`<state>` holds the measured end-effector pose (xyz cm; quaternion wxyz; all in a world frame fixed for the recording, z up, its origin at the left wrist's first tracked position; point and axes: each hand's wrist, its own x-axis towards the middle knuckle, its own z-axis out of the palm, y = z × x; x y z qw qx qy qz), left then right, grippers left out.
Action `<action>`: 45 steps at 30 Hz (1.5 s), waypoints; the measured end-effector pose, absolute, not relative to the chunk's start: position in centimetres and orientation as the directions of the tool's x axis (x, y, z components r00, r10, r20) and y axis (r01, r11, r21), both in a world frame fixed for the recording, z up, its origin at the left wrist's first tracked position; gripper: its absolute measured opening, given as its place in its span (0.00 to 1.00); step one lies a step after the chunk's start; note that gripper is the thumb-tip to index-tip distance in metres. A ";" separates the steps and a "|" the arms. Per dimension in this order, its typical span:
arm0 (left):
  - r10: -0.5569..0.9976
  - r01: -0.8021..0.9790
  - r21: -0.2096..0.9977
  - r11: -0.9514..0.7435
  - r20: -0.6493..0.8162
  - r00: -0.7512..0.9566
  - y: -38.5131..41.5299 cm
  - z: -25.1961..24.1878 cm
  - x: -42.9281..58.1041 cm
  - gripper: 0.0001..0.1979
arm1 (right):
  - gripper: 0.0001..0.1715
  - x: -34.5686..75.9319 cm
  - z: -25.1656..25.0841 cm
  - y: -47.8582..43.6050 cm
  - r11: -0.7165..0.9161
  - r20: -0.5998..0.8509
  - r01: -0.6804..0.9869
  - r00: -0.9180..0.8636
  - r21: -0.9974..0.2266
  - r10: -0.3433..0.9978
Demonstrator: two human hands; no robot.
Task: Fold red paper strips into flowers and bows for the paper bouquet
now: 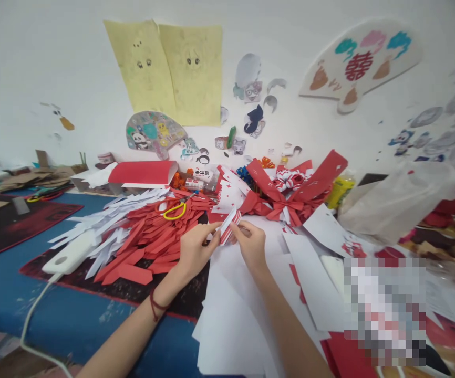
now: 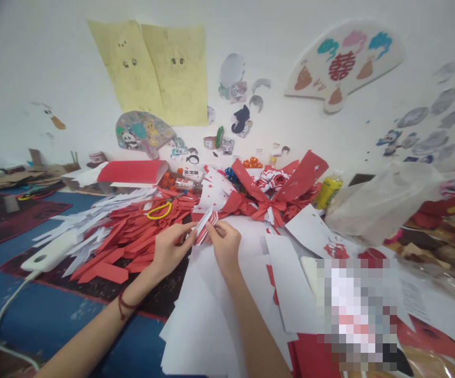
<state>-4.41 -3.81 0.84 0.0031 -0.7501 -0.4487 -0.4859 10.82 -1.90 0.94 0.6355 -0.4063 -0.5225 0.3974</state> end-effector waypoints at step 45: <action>0.953 0.978 -0.143 -0.150 0.241 0.182 2.8 5.2 -17.4 0.16 | 0.17 10.4 0.5 -1.4 0.264 0.278 -0.129 -0.111 -0.956 0.954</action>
